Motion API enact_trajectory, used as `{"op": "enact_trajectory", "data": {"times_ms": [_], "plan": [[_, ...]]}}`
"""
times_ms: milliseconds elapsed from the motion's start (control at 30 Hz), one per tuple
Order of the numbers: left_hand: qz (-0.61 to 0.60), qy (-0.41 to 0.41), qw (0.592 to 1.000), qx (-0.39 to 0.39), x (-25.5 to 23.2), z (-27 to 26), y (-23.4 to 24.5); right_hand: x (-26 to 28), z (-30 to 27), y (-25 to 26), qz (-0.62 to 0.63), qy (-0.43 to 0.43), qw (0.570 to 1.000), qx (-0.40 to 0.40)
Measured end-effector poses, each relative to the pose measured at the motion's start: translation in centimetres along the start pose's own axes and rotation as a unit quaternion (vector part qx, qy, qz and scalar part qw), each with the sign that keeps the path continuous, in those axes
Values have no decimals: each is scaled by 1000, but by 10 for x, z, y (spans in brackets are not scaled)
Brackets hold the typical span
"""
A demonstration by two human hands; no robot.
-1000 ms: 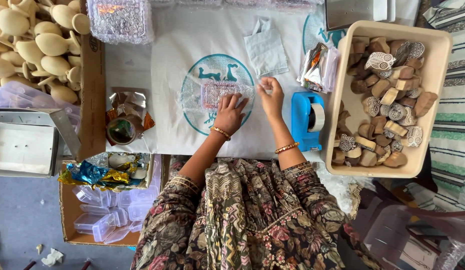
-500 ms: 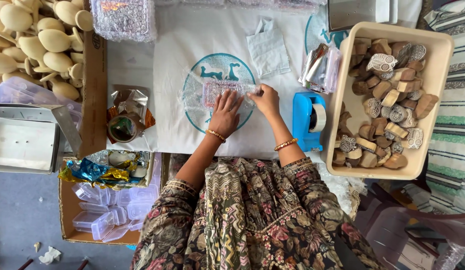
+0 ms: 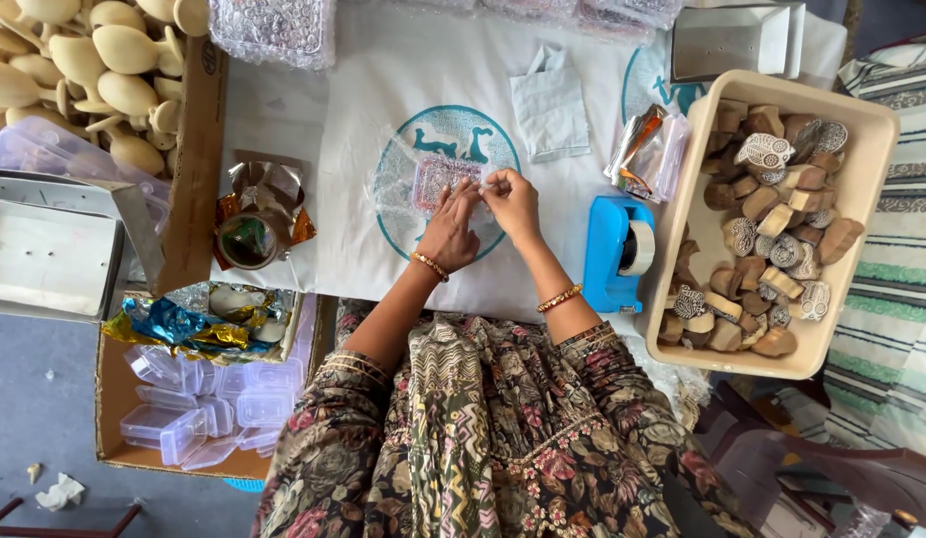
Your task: The person places two small wooden items into a plastic container and closes it. They then wrap the container in bubble wrap and secure it with tape. Finally, they arrange the wrapped package with other similar packages on the table.
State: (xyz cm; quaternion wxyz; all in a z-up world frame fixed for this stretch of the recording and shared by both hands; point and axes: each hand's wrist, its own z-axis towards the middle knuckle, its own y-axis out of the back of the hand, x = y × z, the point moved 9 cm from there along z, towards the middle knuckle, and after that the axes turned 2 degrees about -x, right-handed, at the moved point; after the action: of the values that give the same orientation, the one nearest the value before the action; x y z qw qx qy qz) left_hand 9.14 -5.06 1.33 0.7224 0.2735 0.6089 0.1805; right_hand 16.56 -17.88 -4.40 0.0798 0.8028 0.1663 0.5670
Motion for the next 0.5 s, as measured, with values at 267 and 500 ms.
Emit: {"op": "enact_trajectory", "data": {"times_ms": [267,500], "plan": [[-55,2,997,-52,0,1,12,-22,2,-15,67,16,992,106],[62,-20,996,-68,12,-4,-4,37,-12,-27,-204,189,952,124]]}}
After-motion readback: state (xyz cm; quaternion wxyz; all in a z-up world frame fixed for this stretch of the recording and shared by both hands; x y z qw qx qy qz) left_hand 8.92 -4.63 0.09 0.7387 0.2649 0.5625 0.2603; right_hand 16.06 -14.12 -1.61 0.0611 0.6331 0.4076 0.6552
